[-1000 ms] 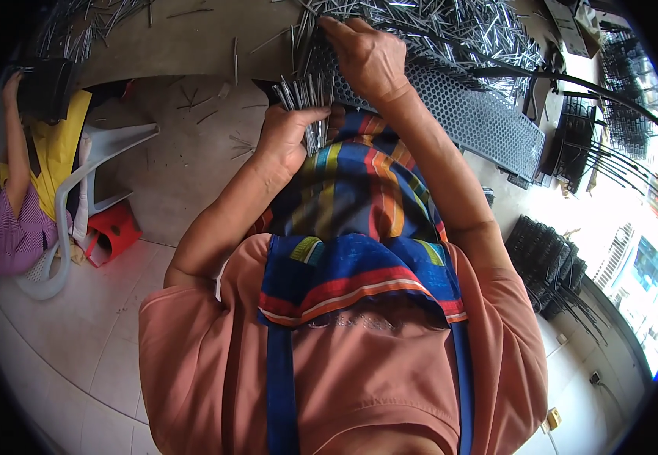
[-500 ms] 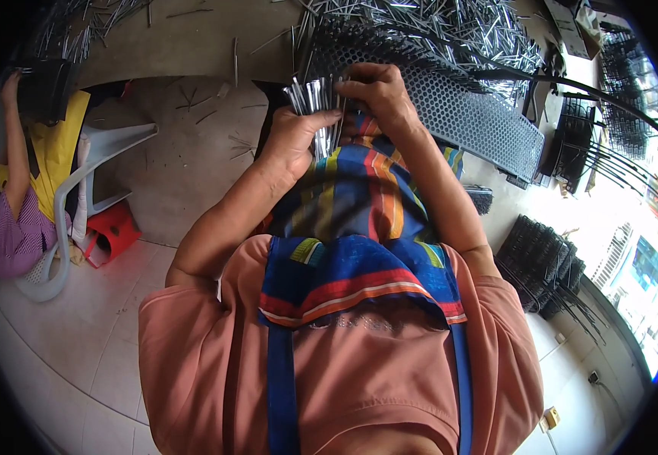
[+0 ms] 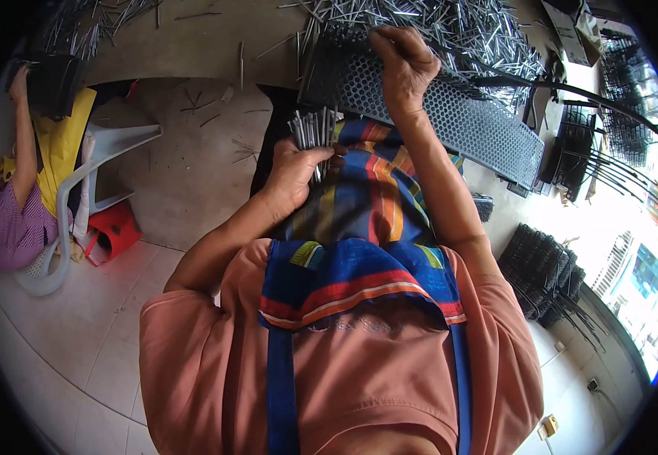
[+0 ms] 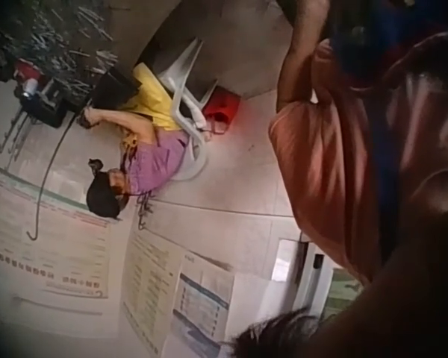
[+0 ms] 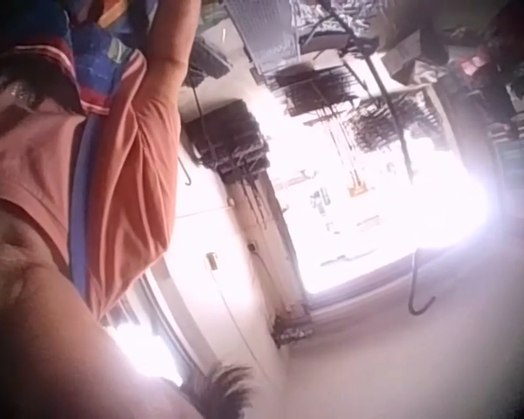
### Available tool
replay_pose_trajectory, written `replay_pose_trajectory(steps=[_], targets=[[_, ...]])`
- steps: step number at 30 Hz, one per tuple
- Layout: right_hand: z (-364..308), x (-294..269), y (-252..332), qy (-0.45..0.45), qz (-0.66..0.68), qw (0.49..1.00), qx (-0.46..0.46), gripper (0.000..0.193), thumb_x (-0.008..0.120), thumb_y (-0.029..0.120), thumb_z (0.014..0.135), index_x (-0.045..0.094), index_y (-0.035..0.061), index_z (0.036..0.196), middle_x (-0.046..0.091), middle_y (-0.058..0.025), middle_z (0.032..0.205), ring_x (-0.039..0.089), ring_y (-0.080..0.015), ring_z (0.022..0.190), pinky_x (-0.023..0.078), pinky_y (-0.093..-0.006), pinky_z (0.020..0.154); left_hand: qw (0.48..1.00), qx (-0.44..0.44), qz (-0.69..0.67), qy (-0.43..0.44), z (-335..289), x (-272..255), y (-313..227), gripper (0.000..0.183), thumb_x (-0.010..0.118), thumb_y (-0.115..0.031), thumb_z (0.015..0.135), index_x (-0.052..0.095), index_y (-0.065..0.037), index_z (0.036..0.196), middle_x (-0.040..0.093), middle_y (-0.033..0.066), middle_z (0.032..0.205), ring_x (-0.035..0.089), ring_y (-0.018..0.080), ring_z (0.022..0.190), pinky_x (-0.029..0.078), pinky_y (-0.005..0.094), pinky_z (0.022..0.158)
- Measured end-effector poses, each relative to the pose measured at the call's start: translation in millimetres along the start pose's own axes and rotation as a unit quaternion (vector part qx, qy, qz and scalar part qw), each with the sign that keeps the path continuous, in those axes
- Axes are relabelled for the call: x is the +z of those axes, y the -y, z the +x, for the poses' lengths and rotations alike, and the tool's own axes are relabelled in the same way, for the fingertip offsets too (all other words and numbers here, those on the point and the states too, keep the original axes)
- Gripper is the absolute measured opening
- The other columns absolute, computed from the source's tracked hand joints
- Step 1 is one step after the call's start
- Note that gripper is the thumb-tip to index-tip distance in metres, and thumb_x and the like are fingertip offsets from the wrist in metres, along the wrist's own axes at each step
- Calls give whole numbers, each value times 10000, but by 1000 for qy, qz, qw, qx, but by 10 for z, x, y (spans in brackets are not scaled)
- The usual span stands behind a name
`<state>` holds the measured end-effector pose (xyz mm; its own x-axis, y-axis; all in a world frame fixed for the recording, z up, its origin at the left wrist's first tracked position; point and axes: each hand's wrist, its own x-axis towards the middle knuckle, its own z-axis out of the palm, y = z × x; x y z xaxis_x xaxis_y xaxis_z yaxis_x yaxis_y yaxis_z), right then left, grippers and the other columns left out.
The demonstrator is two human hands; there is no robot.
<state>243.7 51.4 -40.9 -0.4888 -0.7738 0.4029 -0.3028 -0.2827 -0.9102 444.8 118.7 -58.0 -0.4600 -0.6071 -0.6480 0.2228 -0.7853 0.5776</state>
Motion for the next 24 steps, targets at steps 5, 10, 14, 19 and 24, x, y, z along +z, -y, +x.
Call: replay_pose_trajectory(steps=[5, 10, 14, 19, 24], targets=[[-25, 32, 67, 28, -38, 999, -8, 95, 723, -45, 737, 713, -15, 827, 645, -40, 750, 602, -91, 679, 477, -219, 627, 1000, 18, -6, -19, 45, 28, -63, 189, 586, 66, 817, 636, 41, 997, 699, 163, 867, 687, 237, 708, 564, 335, 630], [-58, -9, 55, 51, -59, 995, -65, 116, 694, -81, 744, 704, -27, 847, 671, -54, 810, 609, -88, 736, 487, -209, 669, 998, 12, -61, -12, 110, 79, -129, 177, 598, 63, 817, 639, 27, 985, 698, 156, 867, 691, 235, 714, 562, 332, 626], [-91, -4, -37, 61, -77, 994, -49, 117, 700, -74, 742, 704, -29, 850, 668, -58, 805, 614, -99, 739, 485, -215, 666, 999, -3, -41, -8, 140, 99, -217, 172, 610, 53, 815, 640, 18, 982, 697, 155, 861, 693, 242, 717, 565, 337, 624], [-99, 96, 41, 83, -283, 953, -72, 143, 739, -5, 737, 730, 37, 874, 653, -50, 751, 633, -127, 662, 485, -241, 616, 999, -14, -49, -10, 178, 94, -243, 163, 615, 48, 815, 643, 22, 973, 697, 160, 858, 689, 237, 708, 567, 346, 624], [-40, 131, -35, 75, -262, 959, -81, 125, 747, 79, 754, 740, 80, 878, 645, -63, 733, 644, -193, 628, 494, -276, 596, 998, -13, -61, -5, 222, 117, -286, 164, 612, 61, 806, 646, 40, 965, 698, 170, 866, 685, 233, 711, 562, 335, 628]])
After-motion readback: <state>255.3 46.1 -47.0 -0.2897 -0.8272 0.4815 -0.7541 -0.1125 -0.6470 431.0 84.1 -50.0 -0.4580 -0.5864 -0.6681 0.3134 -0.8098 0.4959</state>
